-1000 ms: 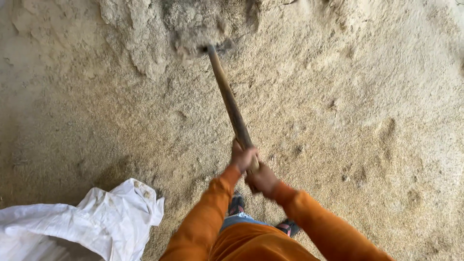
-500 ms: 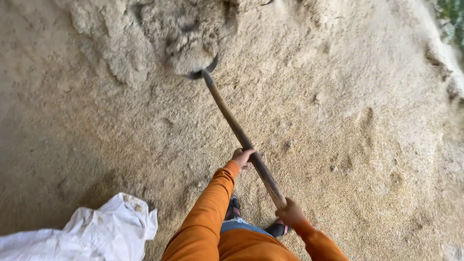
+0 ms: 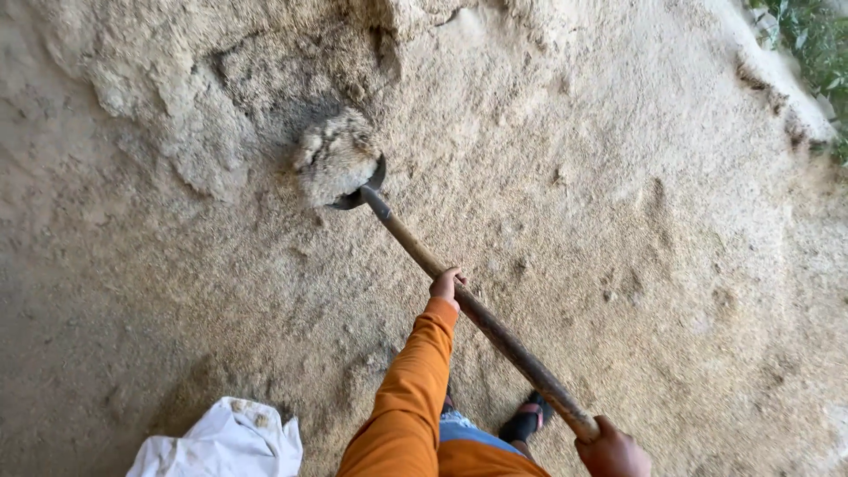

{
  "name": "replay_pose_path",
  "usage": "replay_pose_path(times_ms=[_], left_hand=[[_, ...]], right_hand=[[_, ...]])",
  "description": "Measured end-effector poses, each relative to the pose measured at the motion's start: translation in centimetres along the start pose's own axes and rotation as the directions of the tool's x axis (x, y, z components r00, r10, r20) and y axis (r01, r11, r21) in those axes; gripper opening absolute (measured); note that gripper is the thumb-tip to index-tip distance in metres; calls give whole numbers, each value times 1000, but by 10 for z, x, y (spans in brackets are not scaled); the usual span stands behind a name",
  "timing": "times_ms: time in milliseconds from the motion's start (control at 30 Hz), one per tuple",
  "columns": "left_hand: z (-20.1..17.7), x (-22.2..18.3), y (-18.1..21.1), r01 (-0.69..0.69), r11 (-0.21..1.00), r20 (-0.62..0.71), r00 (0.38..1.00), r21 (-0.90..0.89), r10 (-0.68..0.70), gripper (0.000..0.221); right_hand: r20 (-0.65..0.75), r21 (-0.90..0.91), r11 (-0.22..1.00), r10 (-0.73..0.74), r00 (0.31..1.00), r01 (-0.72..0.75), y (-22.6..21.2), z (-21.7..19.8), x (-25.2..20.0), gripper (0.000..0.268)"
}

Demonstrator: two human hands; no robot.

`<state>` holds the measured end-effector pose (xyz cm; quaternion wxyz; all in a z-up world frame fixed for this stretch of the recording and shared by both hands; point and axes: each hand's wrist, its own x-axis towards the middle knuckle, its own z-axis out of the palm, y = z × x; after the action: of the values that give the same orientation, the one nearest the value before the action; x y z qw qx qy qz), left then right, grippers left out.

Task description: Shoveling grain from a pile on the floor into a large white sack.

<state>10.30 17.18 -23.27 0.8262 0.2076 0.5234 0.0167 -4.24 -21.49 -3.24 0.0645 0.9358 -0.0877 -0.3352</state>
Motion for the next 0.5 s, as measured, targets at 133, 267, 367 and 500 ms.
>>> replay_pose_path(times_ms=[133,267,367,500], left_hand=[[-11,-55,-27,50,994,124,992,-102,-37,23],[-35,-106,-34,22,991,-92,995,-129,-34,16],[-50,-132,-17,-43,981,-172,985,-187,10,16],[-96,-171,-39,-44,946,-110,994,-321,9,16]], right_hand=[[54,-7,995,-94,994,95,53,-19,26,48],[67,-60,969,-237,969,241,86,-27,56,56],[44,-130,915,-379,925,381,89,-33,101,71],[183,-130,886,-419,889,444,69,-108,72,63]])
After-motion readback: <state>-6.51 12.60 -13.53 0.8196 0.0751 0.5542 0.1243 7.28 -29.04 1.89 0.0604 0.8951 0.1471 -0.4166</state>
